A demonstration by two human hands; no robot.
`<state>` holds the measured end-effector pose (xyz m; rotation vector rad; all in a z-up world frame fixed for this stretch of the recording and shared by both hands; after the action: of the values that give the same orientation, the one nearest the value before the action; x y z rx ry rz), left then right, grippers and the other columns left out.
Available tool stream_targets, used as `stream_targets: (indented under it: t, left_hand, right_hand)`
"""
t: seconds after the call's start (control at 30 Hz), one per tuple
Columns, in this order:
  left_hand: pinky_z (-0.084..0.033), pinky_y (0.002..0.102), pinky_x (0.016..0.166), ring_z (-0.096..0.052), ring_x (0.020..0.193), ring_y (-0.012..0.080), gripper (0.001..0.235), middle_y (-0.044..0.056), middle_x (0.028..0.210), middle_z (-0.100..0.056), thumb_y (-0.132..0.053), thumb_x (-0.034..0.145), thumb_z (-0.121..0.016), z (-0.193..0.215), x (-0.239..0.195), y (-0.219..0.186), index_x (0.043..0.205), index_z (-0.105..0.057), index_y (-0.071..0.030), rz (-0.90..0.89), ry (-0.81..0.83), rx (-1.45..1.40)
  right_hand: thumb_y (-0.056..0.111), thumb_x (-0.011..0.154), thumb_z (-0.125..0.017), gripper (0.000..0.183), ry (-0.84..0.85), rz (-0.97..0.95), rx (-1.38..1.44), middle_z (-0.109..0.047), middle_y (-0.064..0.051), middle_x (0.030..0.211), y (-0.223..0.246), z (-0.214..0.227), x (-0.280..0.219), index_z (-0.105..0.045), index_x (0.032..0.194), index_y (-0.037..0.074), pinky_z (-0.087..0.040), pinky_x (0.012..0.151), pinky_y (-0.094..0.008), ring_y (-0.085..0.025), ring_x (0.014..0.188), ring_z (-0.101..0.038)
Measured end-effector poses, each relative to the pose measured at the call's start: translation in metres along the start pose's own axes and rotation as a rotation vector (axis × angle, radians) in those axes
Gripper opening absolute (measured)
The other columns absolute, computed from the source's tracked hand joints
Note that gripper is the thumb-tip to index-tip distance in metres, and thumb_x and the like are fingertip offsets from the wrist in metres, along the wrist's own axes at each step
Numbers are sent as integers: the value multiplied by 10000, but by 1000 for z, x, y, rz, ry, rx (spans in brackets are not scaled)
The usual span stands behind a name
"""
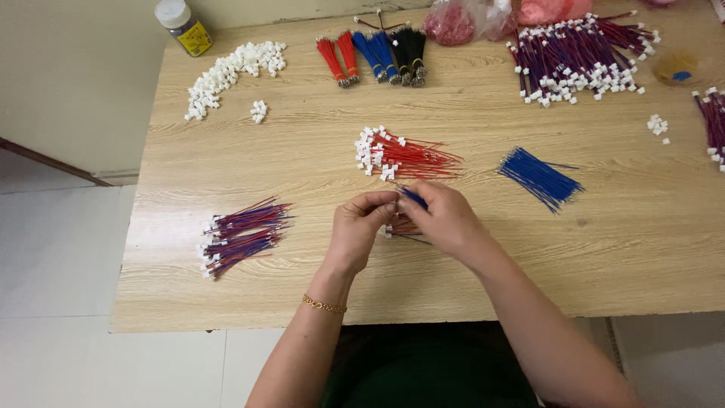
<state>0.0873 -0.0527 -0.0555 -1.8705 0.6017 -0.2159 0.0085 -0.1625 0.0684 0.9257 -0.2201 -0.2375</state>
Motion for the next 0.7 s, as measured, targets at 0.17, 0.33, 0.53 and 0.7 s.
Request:
stream_targets:
  t: [0.17, 0.33, 0.53, 0.7]
  left_hand:
    - [-575, 297, 747, -695, 850, 158, 207, 91, 890, -743, -5, 801, -723, 1, 6, -21, 985, -762, -93, -93, 45, 530]
    - [-566, 298, 747, -724, 857, 180, 202, 29, 871, -744, -209, 806, -732, -18, 13, -30, 1004, -758, -184, -101, 91, 930]
    - [-560, 450, 703, -676, 807, 348, 176, 82, 844, -633, -196, 810, -686, -12, 46, -38, 979, -711, -154, -310, -99, 1268]
    - [-575, 428, 750, -684, 871, 310, 213, 44, 916, -636, -292, 788, -754, -15, 55, -32, 986, -724, -219, -218, -102, 1423]
  right_hand:
    - [316, 1009, -505, 308, -125, -182, 132, -639, -119, 738, -49, 36, 6, -683, 983, 66, -485, 746, -406, -280, 749, -603]
    - [312, 1068, -467, 278, -264, -152, 107, -567, -59, 626, -68, 65, 10, -659, 1065, 110, -482, 675, -350, -204, 634, -568]
    - [258, 1033, -462, 251, -163, -195, 97, -593, -147, 673, -55, 43, 9, -585, 1071, 43, -483, 680, -442, -293, 684, -598]
    - [246, 988, -586, 183, -124, -119, 119, -631, -84, 675, -60, 36, 12, -662, 997, 79, -509, 676, -361, -198, 687, -610]
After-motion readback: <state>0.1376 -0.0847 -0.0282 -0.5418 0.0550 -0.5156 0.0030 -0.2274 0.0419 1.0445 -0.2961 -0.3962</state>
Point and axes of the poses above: each hand's wrist, its own x-axis towards the middle knuckle, its own z-axis out of the back of the hand, y = z × x, the point moved 10 cm from there along x, towards the middle knuckle
